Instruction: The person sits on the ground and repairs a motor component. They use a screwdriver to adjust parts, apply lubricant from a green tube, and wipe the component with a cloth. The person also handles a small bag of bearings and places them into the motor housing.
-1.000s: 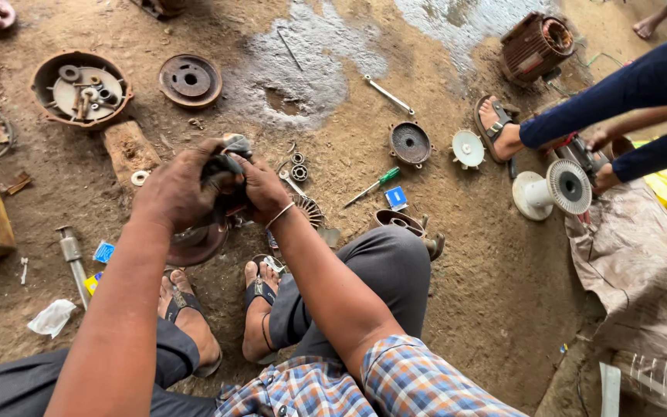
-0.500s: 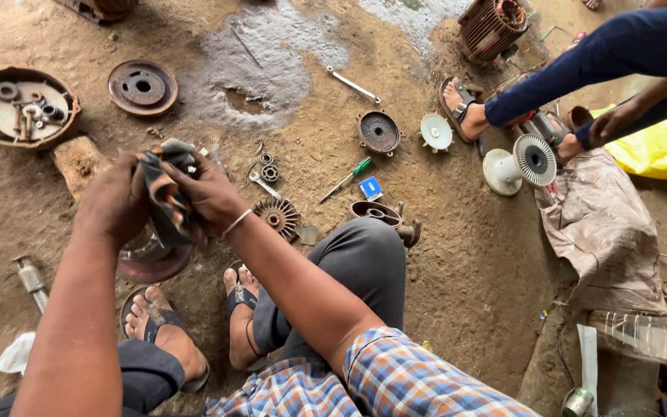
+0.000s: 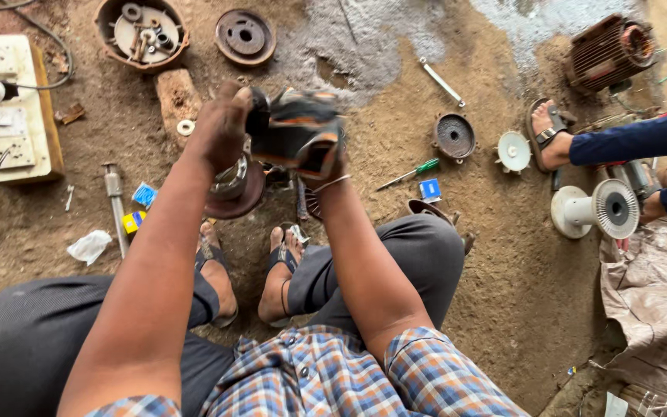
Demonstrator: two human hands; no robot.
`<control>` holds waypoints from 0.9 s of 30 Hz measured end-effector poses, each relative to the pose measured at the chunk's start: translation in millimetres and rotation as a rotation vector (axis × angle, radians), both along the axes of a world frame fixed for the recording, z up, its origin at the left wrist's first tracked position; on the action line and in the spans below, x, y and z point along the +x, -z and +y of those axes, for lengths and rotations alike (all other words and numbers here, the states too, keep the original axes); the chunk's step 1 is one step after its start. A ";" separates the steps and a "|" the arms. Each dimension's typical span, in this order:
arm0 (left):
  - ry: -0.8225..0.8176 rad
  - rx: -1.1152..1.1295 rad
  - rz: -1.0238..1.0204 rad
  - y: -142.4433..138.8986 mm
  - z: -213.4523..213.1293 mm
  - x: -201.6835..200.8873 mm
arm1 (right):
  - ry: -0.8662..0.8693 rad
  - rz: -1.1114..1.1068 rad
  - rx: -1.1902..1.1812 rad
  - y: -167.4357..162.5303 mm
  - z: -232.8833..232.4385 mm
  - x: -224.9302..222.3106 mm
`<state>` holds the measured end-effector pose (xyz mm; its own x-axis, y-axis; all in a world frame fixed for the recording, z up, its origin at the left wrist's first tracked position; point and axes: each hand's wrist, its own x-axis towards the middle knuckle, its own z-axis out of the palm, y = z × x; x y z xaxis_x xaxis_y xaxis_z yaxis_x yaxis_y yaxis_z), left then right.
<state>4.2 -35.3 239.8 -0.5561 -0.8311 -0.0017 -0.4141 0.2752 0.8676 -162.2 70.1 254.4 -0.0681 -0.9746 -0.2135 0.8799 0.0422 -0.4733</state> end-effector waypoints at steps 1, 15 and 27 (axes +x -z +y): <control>-0.023 0.010 -0.017 -4.4 2.3 -0.5 | -0.027 0.084 0.064 5.6 -1.4 7.5; 0.076 -0.136 -0.227 -2.3 -8.2 5.1 | 0.144 0.370 0.013 20.4 0.5 6.4; 0.028 -0.218 0.114 44.7 -22.7 1.9 | 0.167 0.704 -0.119 31.1 -4.9 42.8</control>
